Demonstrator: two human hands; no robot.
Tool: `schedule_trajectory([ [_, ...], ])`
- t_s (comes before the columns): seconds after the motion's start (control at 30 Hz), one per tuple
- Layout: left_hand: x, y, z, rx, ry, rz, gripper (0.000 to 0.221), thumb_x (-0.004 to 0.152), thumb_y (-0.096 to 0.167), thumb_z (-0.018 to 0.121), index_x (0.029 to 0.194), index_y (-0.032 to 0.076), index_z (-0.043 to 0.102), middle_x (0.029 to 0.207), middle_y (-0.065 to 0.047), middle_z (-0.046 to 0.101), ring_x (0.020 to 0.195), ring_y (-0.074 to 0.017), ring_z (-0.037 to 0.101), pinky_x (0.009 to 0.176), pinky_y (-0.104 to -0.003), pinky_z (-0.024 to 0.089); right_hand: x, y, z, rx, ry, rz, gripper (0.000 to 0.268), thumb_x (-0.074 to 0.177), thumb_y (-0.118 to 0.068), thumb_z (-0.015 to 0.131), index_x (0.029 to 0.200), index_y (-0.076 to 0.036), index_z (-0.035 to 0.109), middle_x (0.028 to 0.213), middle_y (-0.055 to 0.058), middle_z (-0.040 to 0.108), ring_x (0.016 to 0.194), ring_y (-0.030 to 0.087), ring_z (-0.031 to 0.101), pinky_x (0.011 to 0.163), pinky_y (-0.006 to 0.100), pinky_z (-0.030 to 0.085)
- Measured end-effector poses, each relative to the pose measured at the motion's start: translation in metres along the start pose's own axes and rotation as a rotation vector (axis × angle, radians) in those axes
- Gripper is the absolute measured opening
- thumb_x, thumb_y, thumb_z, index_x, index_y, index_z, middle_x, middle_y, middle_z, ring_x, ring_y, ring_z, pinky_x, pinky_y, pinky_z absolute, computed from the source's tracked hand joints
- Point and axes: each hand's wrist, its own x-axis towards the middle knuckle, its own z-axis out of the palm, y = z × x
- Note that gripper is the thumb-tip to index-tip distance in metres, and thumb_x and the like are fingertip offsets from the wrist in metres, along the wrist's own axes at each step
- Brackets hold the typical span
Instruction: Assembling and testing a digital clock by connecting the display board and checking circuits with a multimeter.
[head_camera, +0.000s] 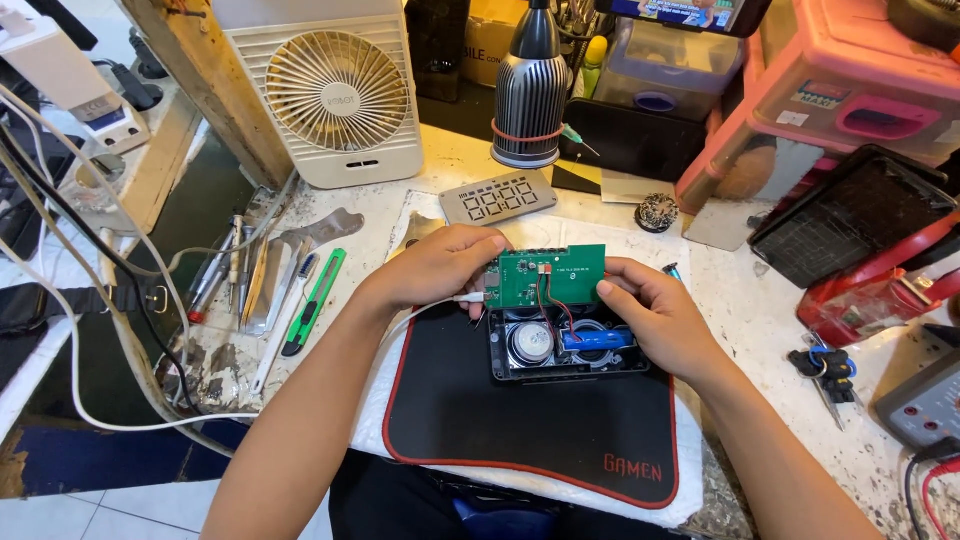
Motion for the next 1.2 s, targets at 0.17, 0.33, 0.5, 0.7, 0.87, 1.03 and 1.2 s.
schedule_trajectory([
  [0.17,-0.001,0.002,0.001,0.003,-0.003,0.001,0.04,0.107,0.02,0.036,0.114,-0.002,0.068,0.069,-0.022,0.07,0.055,-0.0229,0.074,0.049,-0.026,0.059,0.0,0.001,0.0,-0.001,0.003,0.006,0.038,0.1,-0.005,0.054,0.135,-0.002,0.068,0.097,0.014,0.08,0.101,0.019,0.071,0.1,0.045,0.054],
  [0.33,-0.004,0.003,0.002,0.005,-0.009,-0.001,0.039,0.108,0.02,0.035,0.113,-0.002,0.068,0.07,-0.021,0.07,0.055,-0.0221,0.074,0.049,-0.026,0.059,0.002,0.008,-0.001,-0.014,0.002,-0.005,0.038,0.1,-0.004,0.054,0.136,-0.001,0.067,0.097,0.015,0.08,0.1,0.021,0.072,0.1,0.046,0.054],
  [0.5,-0.008,0.014,0.004,0.018,-0.008,0.003,0.039,0.108,0.02,0.035,0.107,0.0,0.068,0.068,-0.019,0.069,0.055,-0.022,0.074,0.05,-0.026,0.059,0.002,0.007,-0.001,-0.014,-0.001,-0.01,0.038,0.1,-0.004,0.055,0.135,-0.001,0.068,0.095,0.014,0.08,0.099,0.02,0.072,0.099,0.045,0.054],
  [0.7,-0.01,0.013,0.005,0.039,-0.003,0.02,0.036,0.107,0.02,0.037,0.099,0.002,0.068,0.065,-0.017,0.066,0.055,-0.023,0.074,0.05,-0.027,0.06,0.002,0.005,0.0,-0.009,-0.002,-0.005,0.037,0.099,-0.003,0.055,0.134,-0.002,0.069,0.095,0.013,0.08,0.098,0.018,0.07,0.098,0.044,0.054],
  [0.87,-0.01,0.013,0.004,0.039,-0.014,0.015,0.036,0.107,0.021,0.037,0.099,0.003,0.067,0.065,-0.017,0.066,0.056,-0.0226,0.074,0.05,-0.027,0.06,0.0,-0.001,0.003,-0.014,-0.004,-0.005,0.037,0.099,-0.003,0.056,0.133,-0.002,0.069,0.097,0.014,0.081,0.098,0.019,0.071,0.098,0.044,0.054],
  [1.03,-0.01,0.014,0.004,0.028,-0.012,0.001,0.036,0.107,0.021,0.036,0.098,0.003,0.067,0.063,-0.018,0.067,0.057,-0.0227,0.075,0.051,-0.026,0.06,-0.001,0.0,0.003,-0.028,0.006,-0.059,0.037,0.099,-0.003,0.055,0.133,-0.002,0.069,0.094,0.013,0.081,0.096,0.019,0.071,0.096,0.043,0.055],
  [1.2,-0.009,0.014,0.005,0.015,-0.018,0.016,0.036,0.108,0.021,0.037,0.1,0.003,0.067,0.065,-0.018,0.069,0.058,-0.0222,0.075,0.052,-0.027,0.06,0.004,0.022,-0.007,-0.051,0.028,-0.109,0.039,0.099,-0.002,0.056,0.136,-0.002,0.067,0.091,0.012,0.079,0.093,0.017,0.07,0.094,0.041,0.055],
])
